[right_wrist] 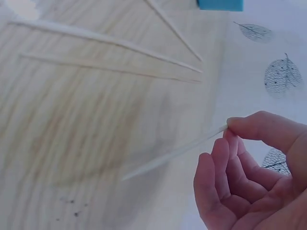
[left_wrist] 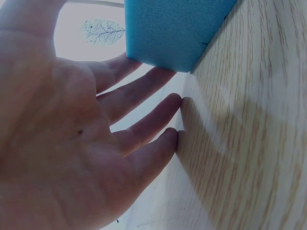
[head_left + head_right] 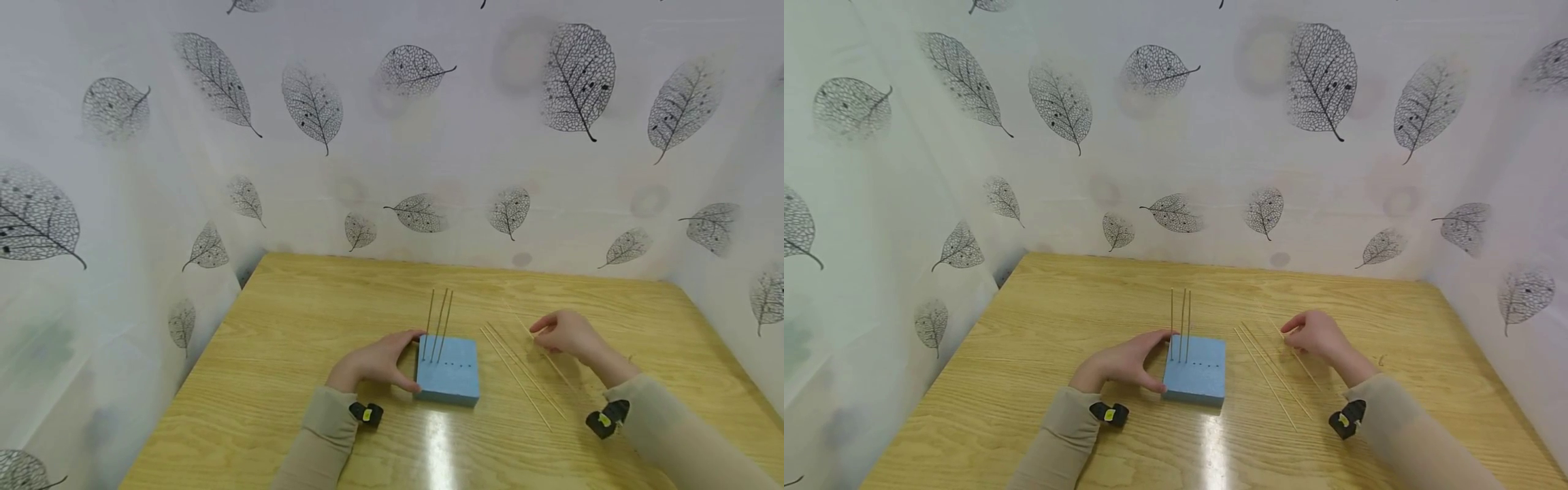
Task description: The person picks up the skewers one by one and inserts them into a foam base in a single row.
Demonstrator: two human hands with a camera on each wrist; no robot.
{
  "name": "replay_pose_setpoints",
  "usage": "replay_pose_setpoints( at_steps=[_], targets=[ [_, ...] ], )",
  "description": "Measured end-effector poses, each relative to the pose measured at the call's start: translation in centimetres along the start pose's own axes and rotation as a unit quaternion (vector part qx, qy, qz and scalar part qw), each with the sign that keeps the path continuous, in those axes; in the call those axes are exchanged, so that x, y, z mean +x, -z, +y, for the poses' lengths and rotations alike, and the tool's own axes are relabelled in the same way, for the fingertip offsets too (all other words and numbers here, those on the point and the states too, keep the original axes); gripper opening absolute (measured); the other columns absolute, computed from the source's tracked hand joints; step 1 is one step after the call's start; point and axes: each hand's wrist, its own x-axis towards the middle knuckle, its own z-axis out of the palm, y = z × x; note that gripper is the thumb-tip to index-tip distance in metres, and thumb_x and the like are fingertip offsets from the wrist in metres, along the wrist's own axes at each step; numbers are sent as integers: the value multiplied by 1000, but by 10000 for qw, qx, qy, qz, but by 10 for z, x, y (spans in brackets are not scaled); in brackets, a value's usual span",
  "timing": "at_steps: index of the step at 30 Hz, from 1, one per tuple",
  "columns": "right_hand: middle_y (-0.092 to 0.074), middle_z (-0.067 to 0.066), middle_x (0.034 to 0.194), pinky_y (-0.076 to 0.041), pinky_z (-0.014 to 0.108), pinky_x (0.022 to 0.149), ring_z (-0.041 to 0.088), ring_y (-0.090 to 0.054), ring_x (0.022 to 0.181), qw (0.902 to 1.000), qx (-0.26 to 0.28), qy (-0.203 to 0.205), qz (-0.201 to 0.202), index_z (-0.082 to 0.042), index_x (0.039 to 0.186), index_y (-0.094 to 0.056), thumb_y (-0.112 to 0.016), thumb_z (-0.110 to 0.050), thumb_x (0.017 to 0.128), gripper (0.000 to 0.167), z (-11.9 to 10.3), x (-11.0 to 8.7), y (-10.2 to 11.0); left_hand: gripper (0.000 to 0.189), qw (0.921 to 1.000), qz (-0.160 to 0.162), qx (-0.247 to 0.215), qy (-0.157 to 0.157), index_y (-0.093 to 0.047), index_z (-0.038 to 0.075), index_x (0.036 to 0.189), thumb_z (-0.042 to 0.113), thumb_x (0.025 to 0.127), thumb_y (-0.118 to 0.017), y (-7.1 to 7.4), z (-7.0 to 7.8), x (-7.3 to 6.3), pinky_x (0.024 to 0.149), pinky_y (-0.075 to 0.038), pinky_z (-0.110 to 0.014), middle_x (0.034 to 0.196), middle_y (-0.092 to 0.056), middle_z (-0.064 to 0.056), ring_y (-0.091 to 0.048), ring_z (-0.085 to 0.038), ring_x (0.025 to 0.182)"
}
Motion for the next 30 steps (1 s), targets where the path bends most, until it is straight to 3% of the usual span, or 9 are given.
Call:
replay_pose_setpoints(
  at_steps=[6, 11, 18, 22, 30],
  targets=[
    [-69, 20, 101, -62, 38, 75, 21, -68, 85, 9981, 552, 192, 185, 13, 123, -61, -65, -8, 92, 38, -12, -6, 9, 103, 10000, 5, -15, -24, -26, 14, 156, 34, 75, -86, -1, 0, -1, 120, -31, -47, 156, -39, -6, -36, -25, 144],
    [-69, 17, 104, -62, 36, 78, 12, -69, 85, 9905, 1225, 479, 410, 14, 127, -57, -64, -9, 94, 40, -29, -11, 9, 103, 10000, 43, -15, -29, -27, 14, 156, 34, 74, -86, 0, 0, 0, 120, -31, -46, 155, -40, -7, -37, -25, 144],
    [-66, -5, 93, -62, 34, 79, 8, -70, 82, 9729, 1963, 824, 907, 14, 123, -58, -65, -6, 94, 36, -51, -24, 3, 104, 10000, 12, -66, -63, -27, 12, 156, 34, 73, -86, 2, 0, 0, 120, -31, -47, 155, -40, -8, -37, -26, 144],
    [-70, -15, 90, -62, 31, 77, 8, -71, 82, 9574, 2361, 1117, 1229, 13, 116, -61, -67, -4, 92, 30, -64, -31, -6, 104, 10000, -8, -86, -40, -27, 12, 156, 34, 74, -86, 2, 1, 0, 120, -30, -47, 155, -40, -8, -36, -26, 144],
    [-71, -9, 89, -62, 31, 74, 9, -72, 80, 9271, 2941, 1669, 1613, -3, 99, -70, -70, 0, 89, 11, -87, -42, -29, 104, 10000, -11, -10, -38, -27, 12, 156, 36, 74, -86, 2, 1, 1, 120, -30, -47, 156, -39, -8, -36, -26, 145]
  ],
)
